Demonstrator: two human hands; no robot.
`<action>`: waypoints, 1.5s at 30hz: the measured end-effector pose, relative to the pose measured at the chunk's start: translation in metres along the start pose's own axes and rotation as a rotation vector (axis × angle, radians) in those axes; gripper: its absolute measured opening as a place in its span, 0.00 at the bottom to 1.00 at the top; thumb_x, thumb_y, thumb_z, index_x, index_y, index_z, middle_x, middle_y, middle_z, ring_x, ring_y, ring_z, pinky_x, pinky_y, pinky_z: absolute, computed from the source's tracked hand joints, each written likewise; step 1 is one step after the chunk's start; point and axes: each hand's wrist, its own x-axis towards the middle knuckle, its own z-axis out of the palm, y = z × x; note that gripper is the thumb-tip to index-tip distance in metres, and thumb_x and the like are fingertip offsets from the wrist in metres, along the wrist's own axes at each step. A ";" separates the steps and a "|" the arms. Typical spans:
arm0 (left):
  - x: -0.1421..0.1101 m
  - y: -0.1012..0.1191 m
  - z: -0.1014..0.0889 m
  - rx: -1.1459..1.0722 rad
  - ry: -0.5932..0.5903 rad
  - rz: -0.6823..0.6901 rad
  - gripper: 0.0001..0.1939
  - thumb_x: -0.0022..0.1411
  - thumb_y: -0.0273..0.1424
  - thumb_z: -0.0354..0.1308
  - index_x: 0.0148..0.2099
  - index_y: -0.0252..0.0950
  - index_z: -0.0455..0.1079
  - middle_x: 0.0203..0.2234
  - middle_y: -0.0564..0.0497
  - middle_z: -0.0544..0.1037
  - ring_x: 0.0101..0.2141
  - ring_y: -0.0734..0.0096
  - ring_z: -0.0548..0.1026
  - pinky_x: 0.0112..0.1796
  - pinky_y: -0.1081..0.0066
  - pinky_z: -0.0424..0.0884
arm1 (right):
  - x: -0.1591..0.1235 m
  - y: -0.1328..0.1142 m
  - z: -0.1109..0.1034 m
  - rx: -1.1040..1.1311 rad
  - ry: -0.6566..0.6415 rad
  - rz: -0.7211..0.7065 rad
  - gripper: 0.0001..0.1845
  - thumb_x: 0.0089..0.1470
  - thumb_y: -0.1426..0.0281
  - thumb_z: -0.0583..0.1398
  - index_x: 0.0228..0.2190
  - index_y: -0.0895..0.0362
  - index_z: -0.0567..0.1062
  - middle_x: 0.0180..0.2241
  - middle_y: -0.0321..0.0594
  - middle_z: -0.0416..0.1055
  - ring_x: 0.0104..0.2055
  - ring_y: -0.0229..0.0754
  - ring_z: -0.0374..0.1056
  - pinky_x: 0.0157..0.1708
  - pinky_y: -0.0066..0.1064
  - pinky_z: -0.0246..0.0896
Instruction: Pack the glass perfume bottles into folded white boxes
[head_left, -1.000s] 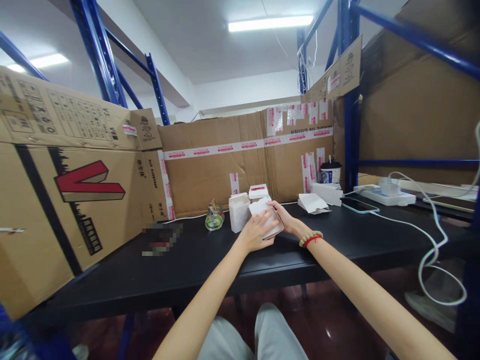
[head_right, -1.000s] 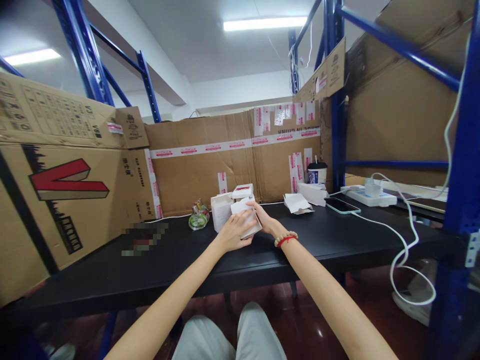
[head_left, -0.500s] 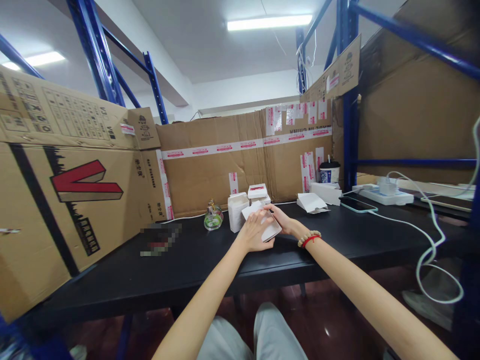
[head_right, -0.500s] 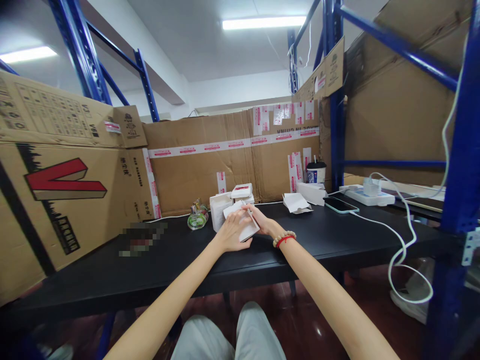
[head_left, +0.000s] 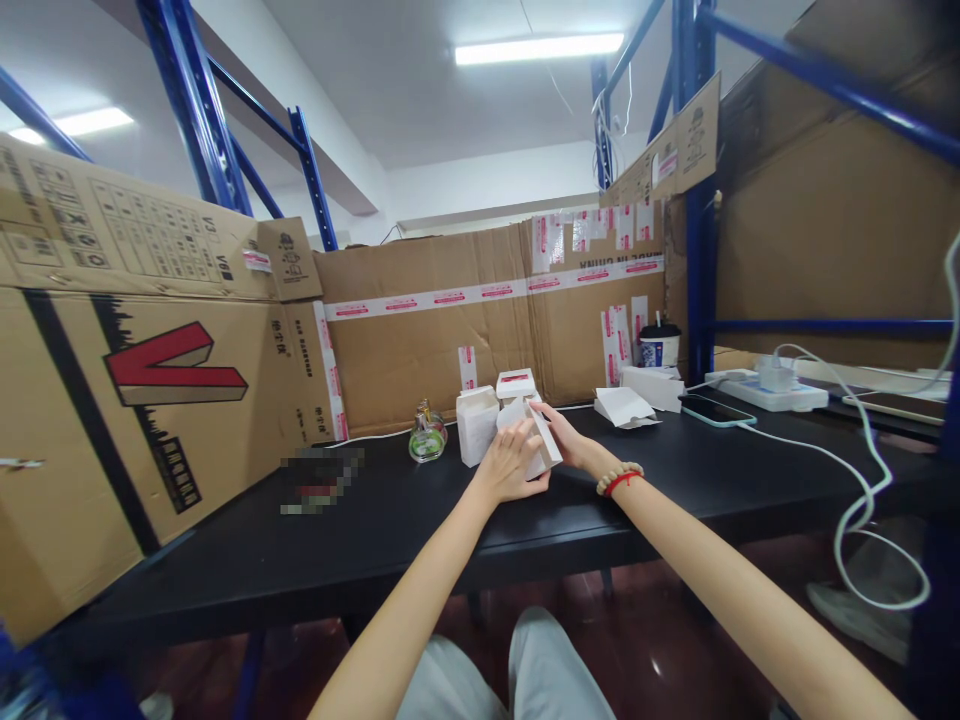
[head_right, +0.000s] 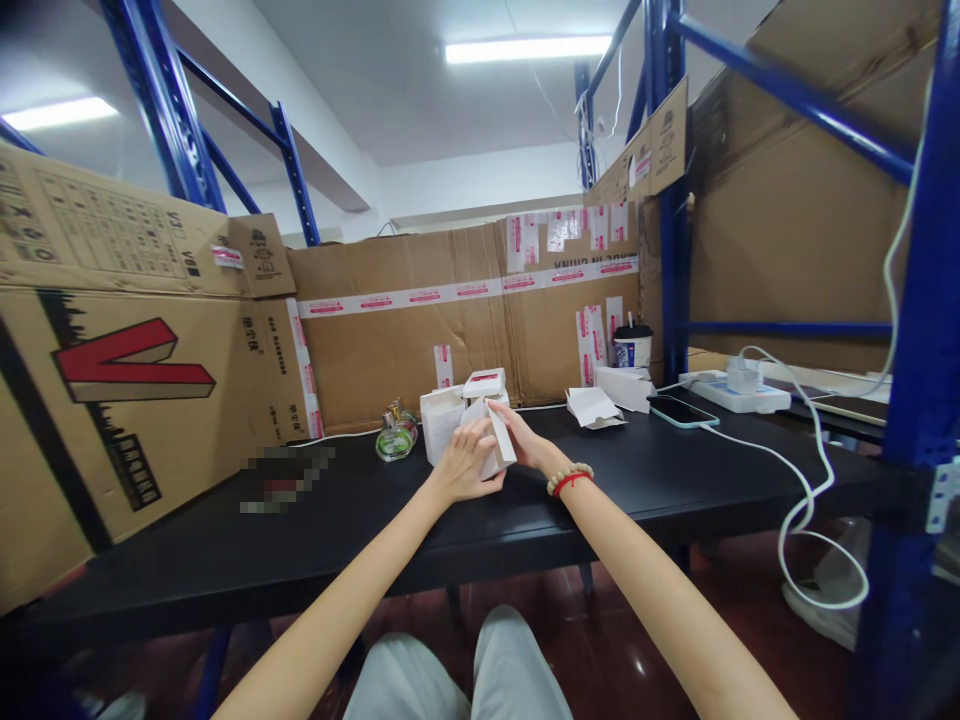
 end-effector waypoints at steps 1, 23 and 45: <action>0.000 0.000 0.000 0.012 0.013 0.000 0.23 0.51 0.39 0.55 0.47 0.35 0.58 0.49 0.39 0.65 0.52 0.54 0.62 0.48 0.58 0.61 | 0.000 -0.001 0.001 0.020 -0.008 -0.014 0.24 0.53 0.54 0.52 0.38 0.62 0.72 0.28 0.44 0.74 0.30 0.44 0.70 0.33 0.35 0.67; 0.001 -0.003 -0.001 0.004 -0.021 -0.036 0.26 0.60 0.41 0.49 0.57 0.38 0.53 0.53 0.39 0.62 0.52 0.58 0.63 0.47 0.60 0.61 | 0.000 0.000 -0.003 0.034 -0.026 -0.166 0.15 0.53 0.62 0.56 0.41 0.54 0.72 0.36 0.39 0.74 0.40 0.44 0.70 0.40 0.37 0.65; -0.004 -0.007 -0.014 0.032 0.095 -0.275 0.19 0.62 0.34 0.44 0.54 0.35 0.57 0.51 0.39 0.64 0.55 0.57 0.60 0.50 0.57 0.61 | 0.006 0.003 -0.013 -0.062 0.153 -0.172 0.13 0.45 0.68 0.63 0.36 0.56 0.72 0.32 0.40 0.74 0.32 0.41 0.70 0.39 0.37 0.66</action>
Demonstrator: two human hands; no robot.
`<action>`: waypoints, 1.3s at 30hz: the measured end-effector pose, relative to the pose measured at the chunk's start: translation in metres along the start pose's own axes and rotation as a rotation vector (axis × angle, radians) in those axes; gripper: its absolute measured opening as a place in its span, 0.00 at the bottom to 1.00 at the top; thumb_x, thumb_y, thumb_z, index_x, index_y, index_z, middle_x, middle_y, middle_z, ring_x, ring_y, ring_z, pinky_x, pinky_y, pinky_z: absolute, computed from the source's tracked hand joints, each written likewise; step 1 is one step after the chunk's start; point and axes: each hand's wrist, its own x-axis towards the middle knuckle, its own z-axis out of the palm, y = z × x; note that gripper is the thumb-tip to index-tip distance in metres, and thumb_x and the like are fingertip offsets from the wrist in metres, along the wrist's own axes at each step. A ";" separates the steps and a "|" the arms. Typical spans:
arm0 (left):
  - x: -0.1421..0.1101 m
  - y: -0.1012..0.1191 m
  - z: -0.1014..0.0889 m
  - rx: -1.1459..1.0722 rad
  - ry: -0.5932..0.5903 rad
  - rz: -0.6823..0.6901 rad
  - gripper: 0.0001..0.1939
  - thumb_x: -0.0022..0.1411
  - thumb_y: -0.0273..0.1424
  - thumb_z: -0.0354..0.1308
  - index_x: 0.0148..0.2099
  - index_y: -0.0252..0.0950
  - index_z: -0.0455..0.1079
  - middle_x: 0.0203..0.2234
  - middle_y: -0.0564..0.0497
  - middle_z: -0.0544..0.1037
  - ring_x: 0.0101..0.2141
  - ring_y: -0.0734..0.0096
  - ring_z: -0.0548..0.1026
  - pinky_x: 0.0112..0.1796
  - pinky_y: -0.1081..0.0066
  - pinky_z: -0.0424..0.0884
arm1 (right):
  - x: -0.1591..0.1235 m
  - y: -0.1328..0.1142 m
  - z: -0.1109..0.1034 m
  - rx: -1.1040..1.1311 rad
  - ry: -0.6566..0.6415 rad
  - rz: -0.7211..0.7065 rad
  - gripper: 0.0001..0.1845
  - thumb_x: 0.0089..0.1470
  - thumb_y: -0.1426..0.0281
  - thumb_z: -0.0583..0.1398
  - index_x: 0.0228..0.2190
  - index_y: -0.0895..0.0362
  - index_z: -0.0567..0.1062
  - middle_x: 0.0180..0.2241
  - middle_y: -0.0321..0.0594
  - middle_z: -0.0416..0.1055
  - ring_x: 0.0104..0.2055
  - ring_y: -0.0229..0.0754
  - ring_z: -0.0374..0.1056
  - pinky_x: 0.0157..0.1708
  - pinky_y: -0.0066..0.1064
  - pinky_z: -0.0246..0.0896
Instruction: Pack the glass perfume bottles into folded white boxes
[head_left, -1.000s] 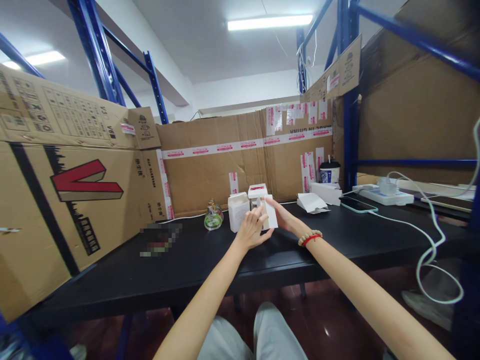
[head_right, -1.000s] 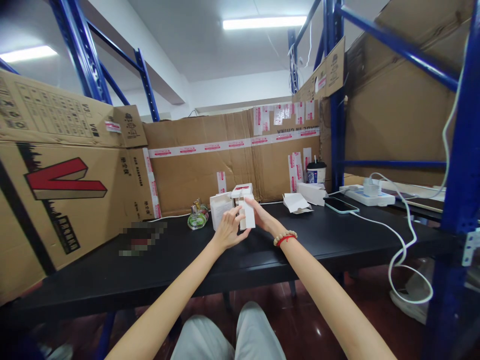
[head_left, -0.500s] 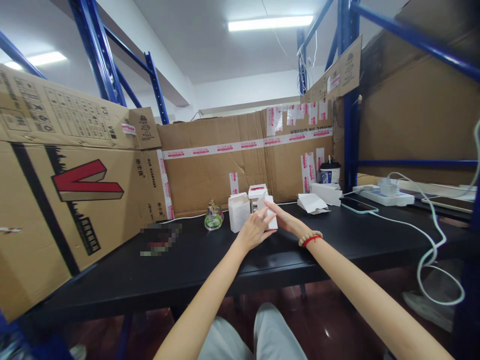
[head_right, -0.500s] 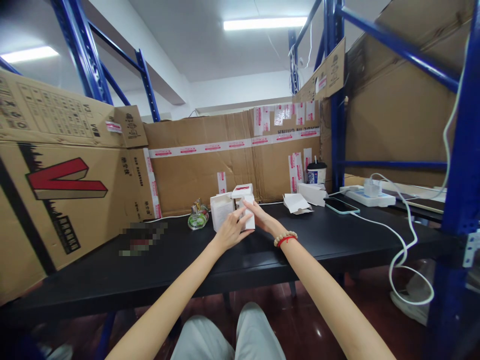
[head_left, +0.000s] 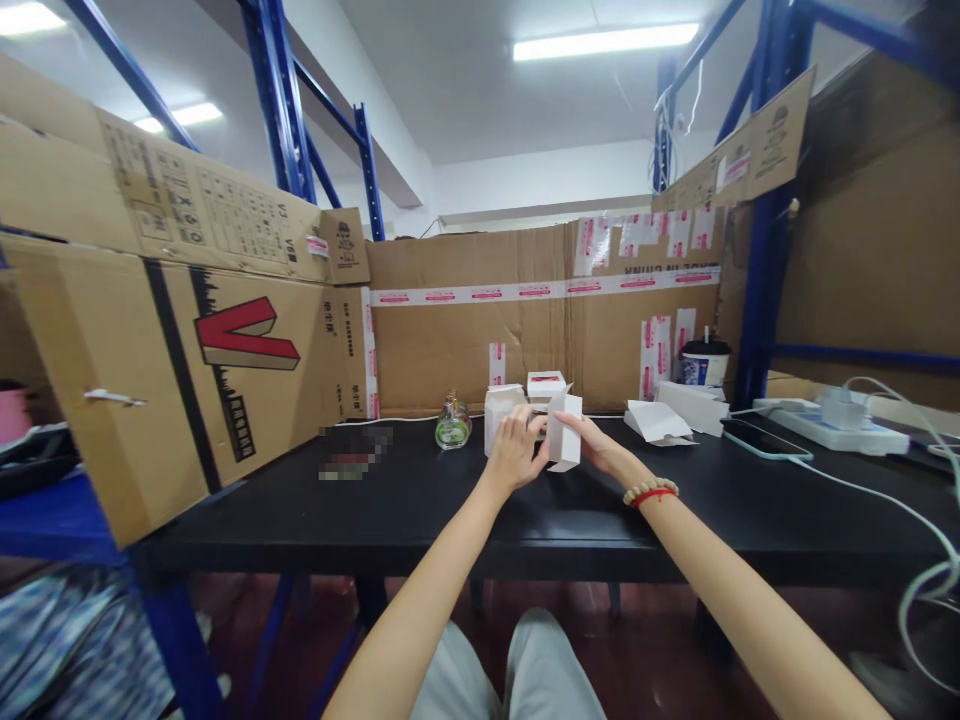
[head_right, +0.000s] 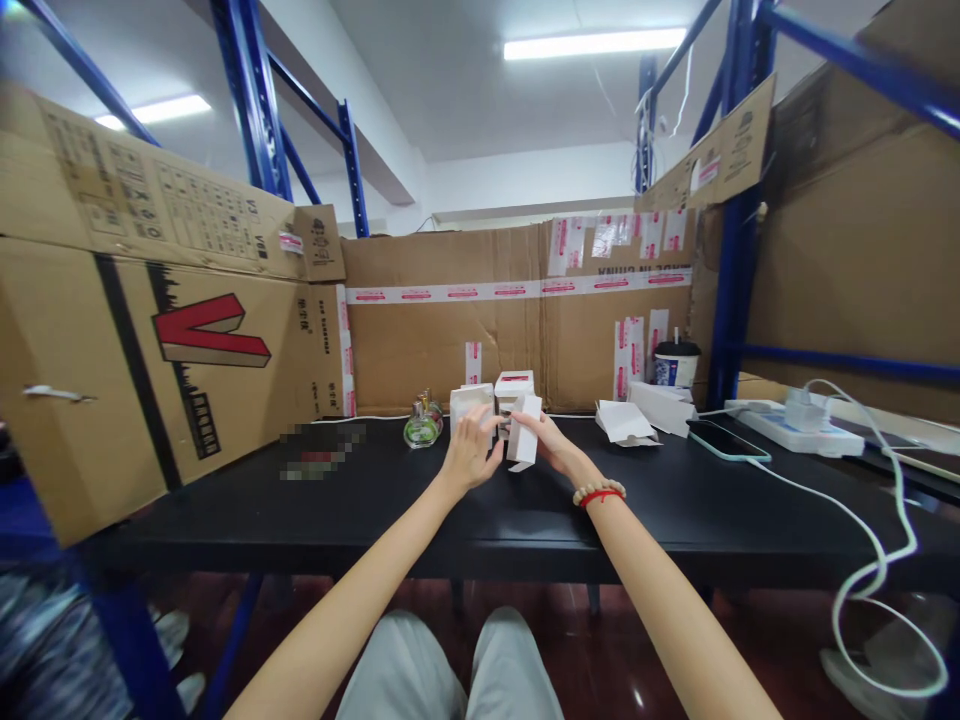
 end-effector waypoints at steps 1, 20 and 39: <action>0.000 -0.002 0.000 0.022 0.034 -0.081 0.19 0.62 0.34 0.43 0.55 0.35 0.56 0.51 0.39 0.64 0.54 0.57 0.60 0.50 0.56 0.61 | -0.001 -0.002 0.001 -0.003 0.010 0.021 0.13 0.46 0.67 0.63 0.36 0.57 0.72 0.32 0.41 0.74 0.33 0.42 0.70 0.41 0.37 0.66; -0.012 -0.030 0.022 0.041 0.131 -0.391 0.22 0.64 0.38 0.42 0.58 0.37 0.46 0.53 0.37 0.57 0.48 0.58 0.69 0.43 0.60 0.69 | -0.010 -0.020 0.004 0.238 -0.024 0.058 0.29 0.50 0.48 0.50 0.41 0.59 0.70 0.34 0.47 0.76 0.39 0.49 0.72 0.41 0.40 0.67; 0.000 -0.009 0.001 0.012 -0.260 -0.115 0.20 0.58 0.29 0.50 0.53 0.35 0.57 0.44 0.46 0.72 0.44 0.66 0.73 0.37 0.72 0.72 | -0.008 -0.024 -0.001 0.374 0.083 -0.041 0.19 0.50 0.53 0.55 0.34 0.55 0.69 0.28 0.40 0.75 0.34 0.45 0.72 0.32 0.37 0.70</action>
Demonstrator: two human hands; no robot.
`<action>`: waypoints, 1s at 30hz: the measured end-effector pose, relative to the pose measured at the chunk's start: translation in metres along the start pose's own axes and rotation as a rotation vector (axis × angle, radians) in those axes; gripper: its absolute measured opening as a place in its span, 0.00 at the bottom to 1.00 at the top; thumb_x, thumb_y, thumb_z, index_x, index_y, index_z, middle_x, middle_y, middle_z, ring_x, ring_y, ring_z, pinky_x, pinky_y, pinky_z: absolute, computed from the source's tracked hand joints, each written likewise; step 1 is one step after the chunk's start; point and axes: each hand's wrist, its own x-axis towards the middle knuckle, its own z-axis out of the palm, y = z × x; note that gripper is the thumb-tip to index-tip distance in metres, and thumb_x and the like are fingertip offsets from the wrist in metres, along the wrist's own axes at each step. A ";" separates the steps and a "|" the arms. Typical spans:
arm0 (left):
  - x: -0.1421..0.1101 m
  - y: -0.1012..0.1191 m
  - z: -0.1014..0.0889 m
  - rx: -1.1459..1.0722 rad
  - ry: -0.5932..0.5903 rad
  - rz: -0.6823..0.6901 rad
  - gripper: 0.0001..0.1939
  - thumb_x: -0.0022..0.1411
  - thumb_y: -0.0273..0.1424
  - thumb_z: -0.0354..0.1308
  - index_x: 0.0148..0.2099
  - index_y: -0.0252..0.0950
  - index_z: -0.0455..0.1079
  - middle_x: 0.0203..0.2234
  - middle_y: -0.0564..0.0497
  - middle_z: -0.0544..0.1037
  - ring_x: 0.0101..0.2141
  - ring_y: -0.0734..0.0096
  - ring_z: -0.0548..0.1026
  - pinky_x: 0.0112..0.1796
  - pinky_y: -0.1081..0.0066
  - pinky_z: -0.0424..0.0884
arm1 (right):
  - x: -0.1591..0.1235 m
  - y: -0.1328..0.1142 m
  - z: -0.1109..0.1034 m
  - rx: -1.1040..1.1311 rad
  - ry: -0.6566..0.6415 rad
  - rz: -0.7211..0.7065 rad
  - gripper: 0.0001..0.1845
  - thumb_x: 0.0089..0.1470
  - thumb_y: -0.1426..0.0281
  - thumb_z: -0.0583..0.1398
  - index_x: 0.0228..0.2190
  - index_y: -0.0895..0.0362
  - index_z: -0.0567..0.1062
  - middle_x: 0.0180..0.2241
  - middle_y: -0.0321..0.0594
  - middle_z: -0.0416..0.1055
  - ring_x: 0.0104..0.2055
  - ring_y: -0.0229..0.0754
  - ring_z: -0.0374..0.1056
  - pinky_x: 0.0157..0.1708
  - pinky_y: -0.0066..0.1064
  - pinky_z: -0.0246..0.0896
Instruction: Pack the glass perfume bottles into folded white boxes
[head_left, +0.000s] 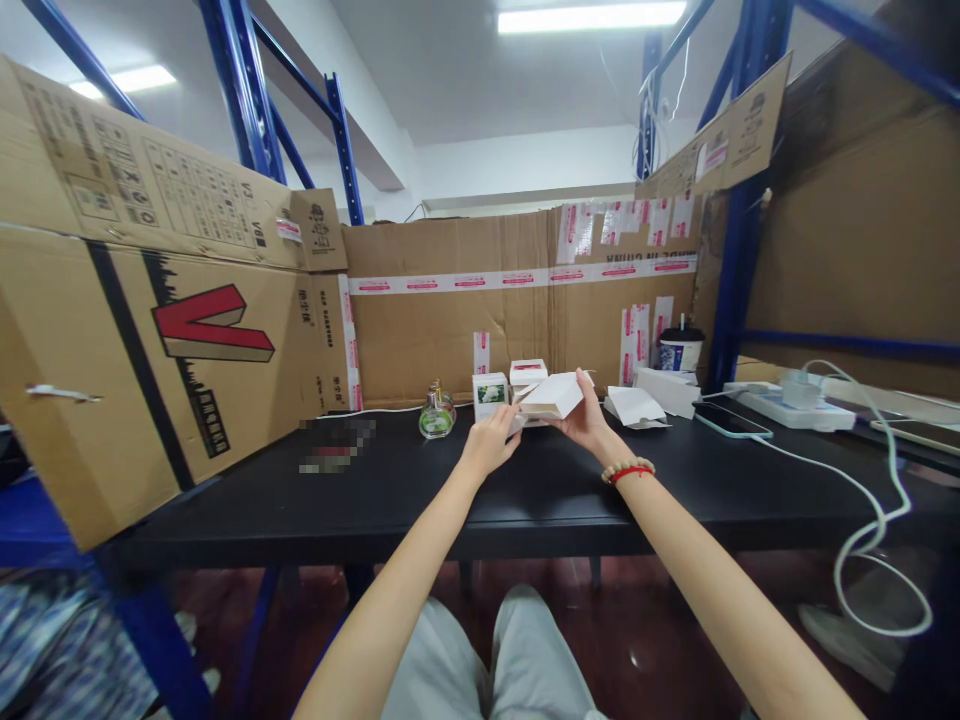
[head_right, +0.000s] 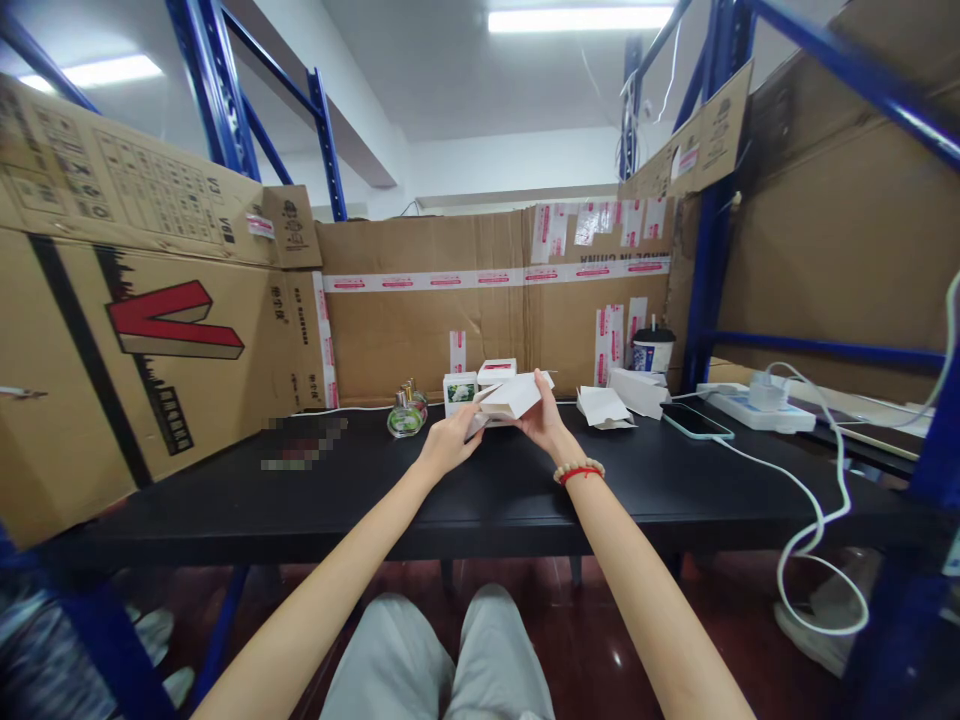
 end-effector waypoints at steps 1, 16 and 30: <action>0.000 0.001 -0.001 0.008 -0.007 0.003 0.19 0.58 0.29 0.50 0.53 0.35 0.57 0.45 0.46 0.72 0.44 0.66 0.73 0.37 0.72 0.72 | 0.000 0.000 0.000 0.002 0.018 -0.017 0.18 0.49 0.53 0.56 0.34 0.54 0.69 0.28 0.39 0.75 0.35 0.45 0.71 0.32 0.38 0.70; 0.000 0.003 -0.003 0.010 0.050 -0.015 0.16 0.61 0.33 0.51 0.50 0.35 0.57 0.43 0.46 0.73 0.38 0.68 0.76 0.29 0.76 0.69 | 0.015 0.008 -0.009 -0.220 0.244 -0.198 0.23 0.38 0.51 0.62 0.33 0.53 0.67 0.34 0.37 0.73 0.39 0.45 0.69 0.31 0.34 0.68; 0.003 0.009 -0.007 -0.009 0.143 0.141 0.12 0.59 0.32 0.52 0.45 0.37 0.55 0.39 0.49 0.73 0.34 0.71 0.76 0.25 0.78 0.68 | 0.014 0.027 0.000 -0.652 0.269 -0.608 0.34 0.30 0.58 0.67 0.38 0.53 0.57 0.32 0.35 0.67 0.34 0.41 0.66 0.29 0.32 0.66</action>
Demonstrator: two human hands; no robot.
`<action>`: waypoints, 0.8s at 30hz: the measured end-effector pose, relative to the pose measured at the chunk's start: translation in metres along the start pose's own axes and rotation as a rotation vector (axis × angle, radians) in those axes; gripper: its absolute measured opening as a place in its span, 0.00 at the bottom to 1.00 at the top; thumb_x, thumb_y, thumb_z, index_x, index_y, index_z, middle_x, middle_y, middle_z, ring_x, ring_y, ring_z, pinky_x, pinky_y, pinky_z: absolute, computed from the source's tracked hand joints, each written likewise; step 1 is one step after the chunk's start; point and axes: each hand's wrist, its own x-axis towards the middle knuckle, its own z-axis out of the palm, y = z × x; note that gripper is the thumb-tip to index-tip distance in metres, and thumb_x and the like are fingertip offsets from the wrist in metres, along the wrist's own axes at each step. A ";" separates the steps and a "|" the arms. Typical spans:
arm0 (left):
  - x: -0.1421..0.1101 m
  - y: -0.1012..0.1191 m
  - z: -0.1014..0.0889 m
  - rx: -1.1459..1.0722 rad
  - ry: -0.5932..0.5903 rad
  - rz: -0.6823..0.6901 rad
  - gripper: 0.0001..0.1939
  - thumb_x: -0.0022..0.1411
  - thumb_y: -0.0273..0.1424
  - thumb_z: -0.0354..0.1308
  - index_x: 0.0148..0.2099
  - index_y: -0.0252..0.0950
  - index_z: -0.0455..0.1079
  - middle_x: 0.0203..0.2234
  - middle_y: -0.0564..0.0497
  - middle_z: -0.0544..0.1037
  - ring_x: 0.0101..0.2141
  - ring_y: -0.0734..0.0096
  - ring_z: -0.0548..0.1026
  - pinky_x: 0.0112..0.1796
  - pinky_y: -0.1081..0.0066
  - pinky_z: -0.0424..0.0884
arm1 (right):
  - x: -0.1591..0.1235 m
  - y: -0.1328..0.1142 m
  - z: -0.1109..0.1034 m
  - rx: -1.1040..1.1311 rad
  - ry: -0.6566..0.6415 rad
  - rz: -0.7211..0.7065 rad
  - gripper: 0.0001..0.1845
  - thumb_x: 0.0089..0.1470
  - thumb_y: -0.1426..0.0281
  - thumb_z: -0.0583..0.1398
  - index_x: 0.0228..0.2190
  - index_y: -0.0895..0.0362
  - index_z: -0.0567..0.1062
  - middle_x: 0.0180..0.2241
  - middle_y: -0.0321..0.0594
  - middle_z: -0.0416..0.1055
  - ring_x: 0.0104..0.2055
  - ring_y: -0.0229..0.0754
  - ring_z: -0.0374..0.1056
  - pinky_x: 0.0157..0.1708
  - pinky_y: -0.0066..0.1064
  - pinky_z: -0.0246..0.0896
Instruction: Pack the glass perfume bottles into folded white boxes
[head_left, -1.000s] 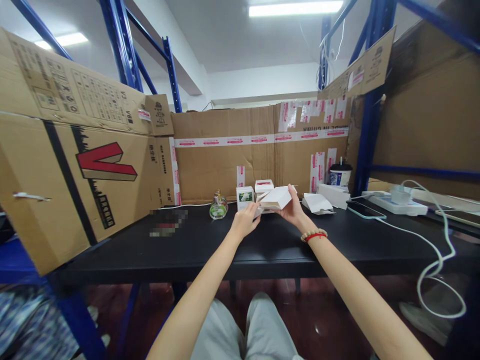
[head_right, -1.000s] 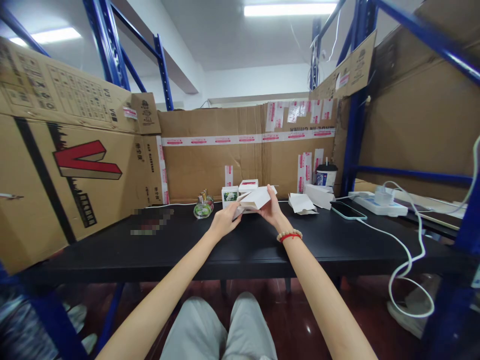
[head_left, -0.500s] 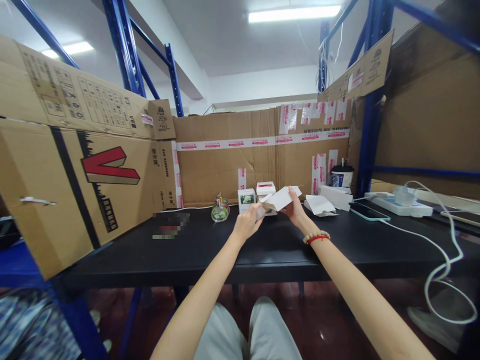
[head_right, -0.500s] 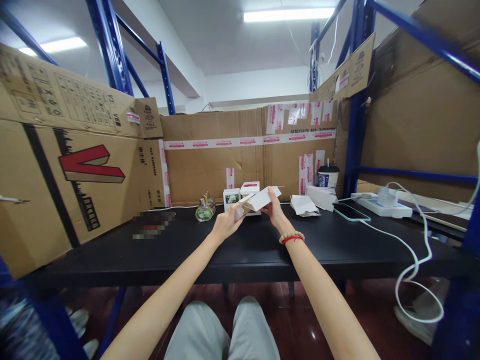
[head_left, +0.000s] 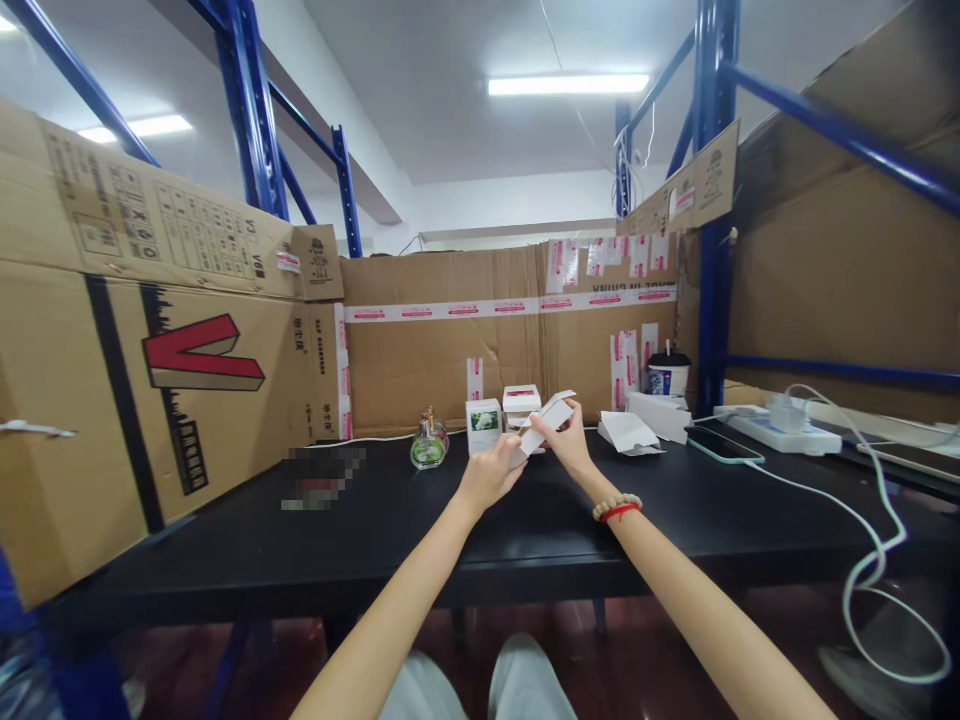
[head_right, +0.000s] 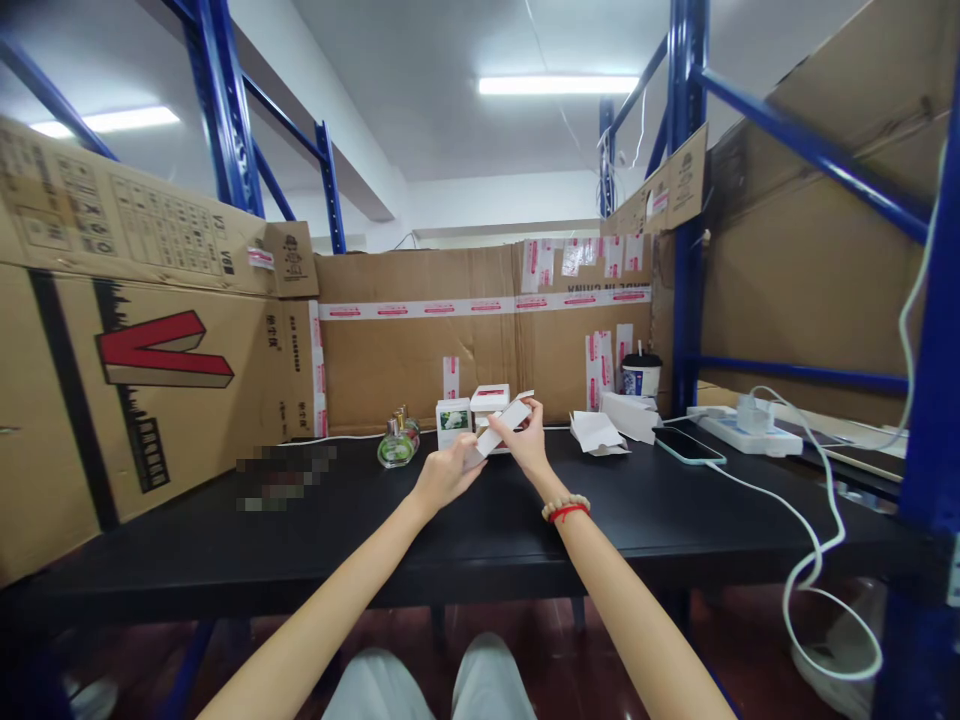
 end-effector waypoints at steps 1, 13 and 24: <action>0.000 0.000 0.001 0.001 0.003 0.006 0.12 0.60 0.32 0.51 0.45 0.37 0.55 0.38 0.49 0.73 0.34 0.71 0.76 0.25 0.78 0.68 | 0.000 0.001 0.000 -0.050 0.015 -0.050 0.33 0.30 0.58 0.67 0.37 0.53 0.58 0.32 0.35 0.67 0.33 0.41 0.66 0.32 0.33 0.66; -0.003 -0.003 0.003 0.001 0.054 -0.177 0.22 0.62 0.34 0.48 0.57 0.36 0.50 0.46 0.44 0.72 0.35 0.69 0.77 0.27 0.76 0.72 | -0.004 0.015 -0.006 -0.239 -0.488 -0.119 0.20 0.49 0.54 0.55 0.37 0.54 0.72 0.42 0.41 0.69 0.44 0.43 0.64 0.49 0.38 0.56; 0.003 0.001 -0.003 -0.055 -0.113 -0.373 0.18 0.66 0.32 0.39 0.56 0.43 0.57 0.49 0.45 0.67 0.31 0.72 0.76 0.26 0.74 0.71 | -0.006 0.014 0.002 0.047 -0.494 0.066 0.25 0.39 0.59 0.65 0.40 0.52 0.68 0.36 0.36 0.70 0.37 0.38 0.67 0.40 0.31 0.63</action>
